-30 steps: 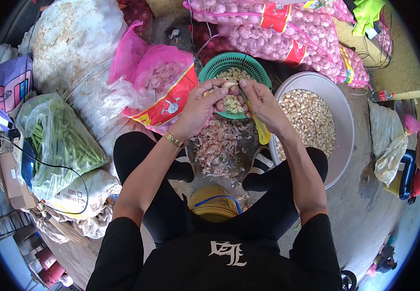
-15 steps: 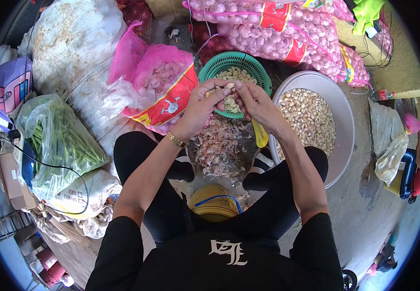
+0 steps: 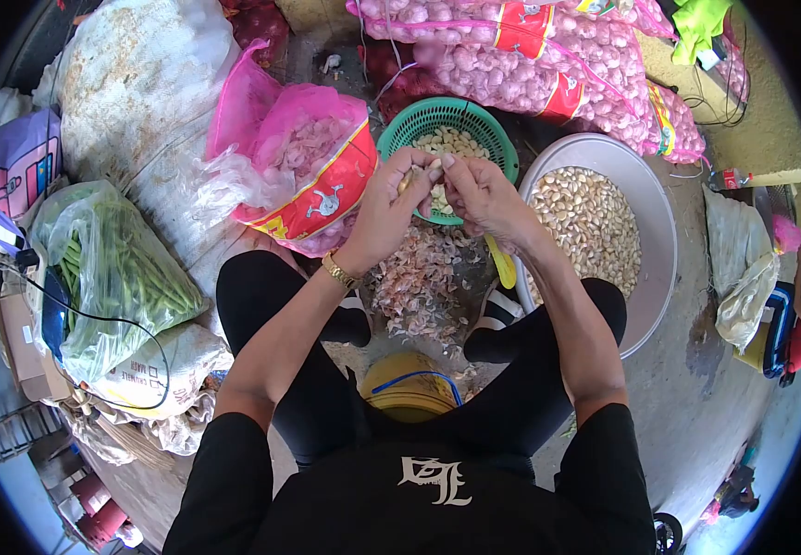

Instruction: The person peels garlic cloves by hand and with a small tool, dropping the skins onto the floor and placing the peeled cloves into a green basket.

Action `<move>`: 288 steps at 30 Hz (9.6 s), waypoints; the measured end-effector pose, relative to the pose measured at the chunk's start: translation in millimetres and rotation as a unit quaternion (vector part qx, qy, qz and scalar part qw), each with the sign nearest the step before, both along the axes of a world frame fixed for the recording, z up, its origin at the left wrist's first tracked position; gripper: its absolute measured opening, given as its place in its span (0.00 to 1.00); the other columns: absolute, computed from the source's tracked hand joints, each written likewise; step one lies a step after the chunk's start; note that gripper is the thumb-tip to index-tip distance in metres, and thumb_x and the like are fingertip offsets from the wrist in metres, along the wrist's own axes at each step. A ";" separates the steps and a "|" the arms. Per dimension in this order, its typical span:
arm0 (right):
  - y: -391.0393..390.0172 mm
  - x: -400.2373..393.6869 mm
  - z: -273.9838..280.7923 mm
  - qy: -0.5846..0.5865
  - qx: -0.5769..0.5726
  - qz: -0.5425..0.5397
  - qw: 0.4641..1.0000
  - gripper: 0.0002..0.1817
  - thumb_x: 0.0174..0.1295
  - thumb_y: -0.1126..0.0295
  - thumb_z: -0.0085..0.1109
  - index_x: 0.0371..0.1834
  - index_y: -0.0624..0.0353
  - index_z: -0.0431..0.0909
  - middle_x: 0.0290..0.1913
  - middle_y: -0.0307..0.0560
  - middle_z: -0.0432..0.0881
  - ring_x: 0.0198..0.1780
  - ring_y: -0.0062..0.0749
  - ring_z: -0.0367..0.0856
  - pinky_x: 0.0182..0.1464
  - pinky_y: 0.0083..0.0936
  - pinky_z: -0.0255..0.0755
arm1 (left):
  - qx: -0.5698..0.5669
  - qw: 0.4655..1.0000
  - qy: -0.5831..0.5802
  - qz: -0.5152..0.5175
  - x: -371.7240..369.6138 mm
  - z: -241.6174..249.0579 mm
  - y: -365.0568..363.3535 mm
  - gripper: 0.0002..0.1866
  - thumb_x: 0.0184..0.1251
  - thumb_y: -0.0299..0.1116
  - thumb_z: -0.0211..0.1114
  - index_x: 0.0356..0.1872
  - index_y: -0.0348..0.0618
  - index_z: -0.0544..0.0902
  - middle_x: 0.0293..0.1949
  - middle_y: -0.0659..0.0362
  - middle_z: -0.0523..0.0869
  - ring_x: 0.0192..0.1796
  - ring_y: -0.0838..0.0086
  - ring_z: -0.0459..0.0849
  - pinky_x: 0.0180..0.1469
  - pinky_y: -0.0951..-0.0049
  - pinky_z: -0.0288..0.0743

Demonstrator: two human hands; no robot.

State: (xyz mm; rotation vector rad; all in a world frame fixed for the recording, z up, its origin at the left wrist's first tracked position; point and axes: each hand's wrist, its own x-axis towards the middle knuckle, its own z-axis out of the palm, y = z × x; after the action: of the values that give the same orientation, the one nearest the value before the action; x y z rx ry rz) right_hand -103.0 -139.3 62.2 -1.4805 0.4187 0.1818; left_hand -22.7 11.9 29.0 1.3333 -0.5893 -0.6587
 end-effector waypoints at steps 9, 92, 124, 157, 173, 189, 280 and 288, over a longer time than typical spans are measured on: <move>8.2 2.9 -12.0 -0.111 -0.119 -0.011 0.987 0.21 0.75 0.60 0.49 0.30 0.67 0.76 0.18 0.33 0.68 0.21 0.16 0.63 0.22 0.23 0.57 | 0.047 0.982 -0.171 0.058 -7.3 10.3 1.4 0.05 0.76 0.30 0.56 0.44 0.41 0.76 0.26 0.67 0.72 0.26 0.88 0.67 0.27 0.81 0.61; -4.4 -13.4 10.3 -0.315 -0.282 -0.041 0.906 0.06 0.59 0.79 0.66 0.38 0.67 0.79 0.33 0.50 0.83 0.35 0.33 0.84 0.37 0.26 0.75 | -0.066 0.965 0.228 -0.110 5.4 25.7 17.6 0.14 0.74 0.26 0.59 0.57 0.37 0.77 0.37 0.60 0.85 0.18 0.92 0.62 0.20 0.89 0.58; -4.6 -16.9 19.6 -0.166 -0.114 -0.022 0.979 0.08 0.66 0.72 0.63 0.44 0.64 0.86 0.38 0.40 0.88 0.40 0.17 0.81 0.48 0.19 0.73 | -0.051 0.996 0.042 -0.054 15.0 19.0 19.1 0.07 0.67 0.23 0.66 0.44 0.41 0.80 0.34 0.66 0.82 0.25 0.90 0.70 0.25 0.86 0.62; 13.3 -9.7 8.0 -0.297 -0.313 -0.115 0.895 0.07 0.54 0.76 0.70 0.34 0.65 0.83 0.32 0.45 0.84 0.33 0.25 0.81 0.38 0.23 0.74 | -0.073 0.942 0.326 -0.022 5.0 12.1 8.7 0.08 0.75 0.28 0.59 0.49 0.36 0.80 0.24 0.70 0.74 0.18 0.91 0.63 0.19 0.86 0.60; 4.9 -6.7 5.8 -0.091 -0.056 -0.117 0.987 0.11 0.64 0.69 0.65 0.43 0.66 0.84 0.35 0.39 0.84 0.35 0.15 0.76 0.39 0.16 0.71 | -0.042 0.975 0.216 0.013 5.9 13.9 7.6 0.06 0.74 0.28 0.59 0.44 0.37 0.79 0.28 0.63 0.82 0.16 0.91 0.63 0.16 0.86 0.59; -10.0 -4.0 3.0 -0.106 0.005 -0.158 0.982 0.09 0.65 0.68 0.65 0.43 0.60 0.80 0.31 0.33 0.78 0.22 0.07 0.68 0.19 0.10 0.60 | 0.038 0.987 0.150 -0.051 13.0 18.1 18.4 0.10 0.74 0.30 0.61 0.49 0.36 0.79 0.35 0.60 0.86 0.19 0.93 0.66 0.19 0.90 0.59; -12.2 3.2 -2.3 -0.142 -0.104 -0.040 0.984 0.10 0.65 0.68 0.67 0.41 0.65 0.81 0.35 0.37 0.83 0.38 0.16 0.77 0.43 0.19 0.72 | -0.058 0.911 0.389 -0.127 6.8 17.1 12.1 0.13 0.78 0.34 0.56 0.55 0.39 0.75 0.39 0.65 0.79 0.25 0.88 0.66 0.27 0.85 0.65; 17.2 -2.3 3.4 -0.330 -0.234 0.024 0.914 0.11 0.56 0.73 0.71 0.42 0.60 0.82 0.36 0.42 0.84 0.36 0.30 0.85 0.39 0.26 0.76 | -0.166 0.875 0.455 0.001 17.7 -5.4 7.3 0.14 0.77 0.37 0.56 0.54 0.38 0.74 0.42 0.60 0.81 0.39 0.77 0.81 0.42 0.77 0.80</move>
State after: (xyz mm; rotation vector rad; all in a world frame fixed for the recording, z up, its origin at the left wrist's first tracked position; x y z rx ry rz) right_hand -105.3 -122.1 65.6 -1.9123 -0.1404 -0.4070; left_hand -5.0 19.2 23.6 0.5807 0.0798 -1.0302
